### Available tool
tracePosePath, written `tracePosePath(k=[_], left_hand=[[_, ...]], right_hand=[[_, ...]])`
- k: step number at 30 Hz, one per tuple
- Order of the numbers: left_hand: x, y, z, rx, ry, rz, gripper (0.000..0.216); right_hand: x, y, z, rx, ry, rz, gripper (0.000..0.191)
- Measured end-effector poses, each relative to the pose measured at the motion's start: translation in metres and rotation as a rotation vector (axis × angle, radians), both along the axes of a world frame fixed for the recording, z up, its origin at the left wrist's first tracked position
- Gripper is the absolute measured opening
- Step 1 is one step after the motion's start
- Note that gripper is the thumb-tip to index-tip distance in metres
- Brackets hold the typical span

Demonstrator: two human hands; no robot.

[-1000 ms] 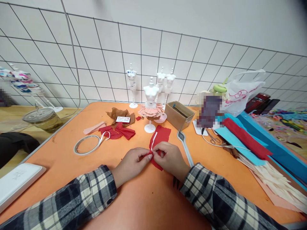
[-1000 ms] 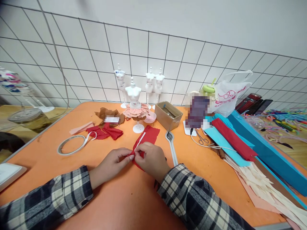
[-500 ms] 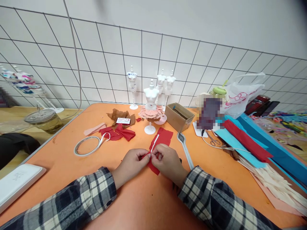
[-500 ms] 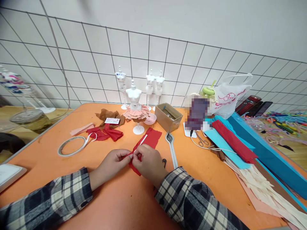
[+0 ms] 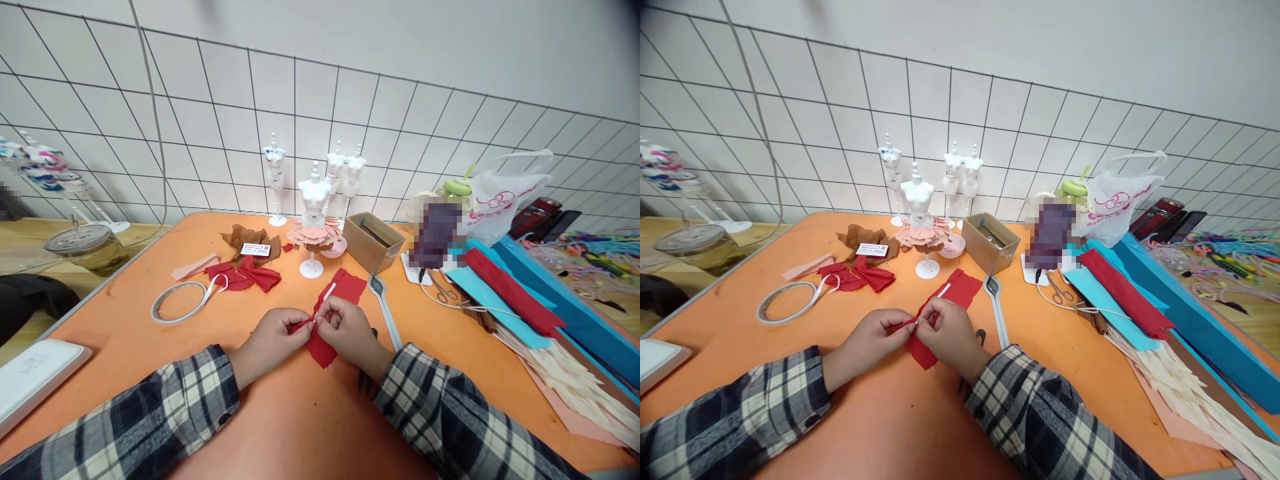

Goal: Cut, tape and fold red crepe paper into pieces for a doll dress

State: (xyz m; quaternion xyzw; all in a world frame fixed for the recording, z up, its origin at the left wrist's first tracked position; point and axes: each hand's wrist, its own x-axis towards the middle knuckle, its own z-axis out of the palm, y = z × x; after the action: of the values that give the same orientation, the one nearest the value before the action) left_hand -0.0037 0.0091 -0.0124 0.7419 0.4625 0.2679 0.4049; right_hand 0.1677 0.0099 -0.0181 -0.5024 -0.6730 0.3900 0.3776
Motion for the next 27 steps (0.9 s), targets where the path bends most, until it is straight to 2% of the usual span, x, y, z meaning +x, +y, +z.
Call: tracePosePath(k=[3, 7, 16, 27], left_hand=[[-0.001, 0.001, -0.001, -0.028, -0.034, -0.015, 0.028], [-0.002, 0.002, -0.001, -0.059, -0.071, -0.012, 0.029], [-0.007, 0.003, -0.004, -0.103, -0.144, -0.081, 0.04], [-0.004, 0.001, -0.001, -0.063, -0.077, -0.04, 0.04]], right_hand=[[0.002, 0.003, -0.002, -0.016, 0.029, 0.019, 0.007], [0.008, 0.005, -0.001, 0.041, 0.011, 0.041, 0.012], [0.019, 0.001, 0.005, 0.399, -0.312, 0.051, 0.009], [0.02, -0.003, 0.008, 0.499, -0.529, 0.106, 0.016]])
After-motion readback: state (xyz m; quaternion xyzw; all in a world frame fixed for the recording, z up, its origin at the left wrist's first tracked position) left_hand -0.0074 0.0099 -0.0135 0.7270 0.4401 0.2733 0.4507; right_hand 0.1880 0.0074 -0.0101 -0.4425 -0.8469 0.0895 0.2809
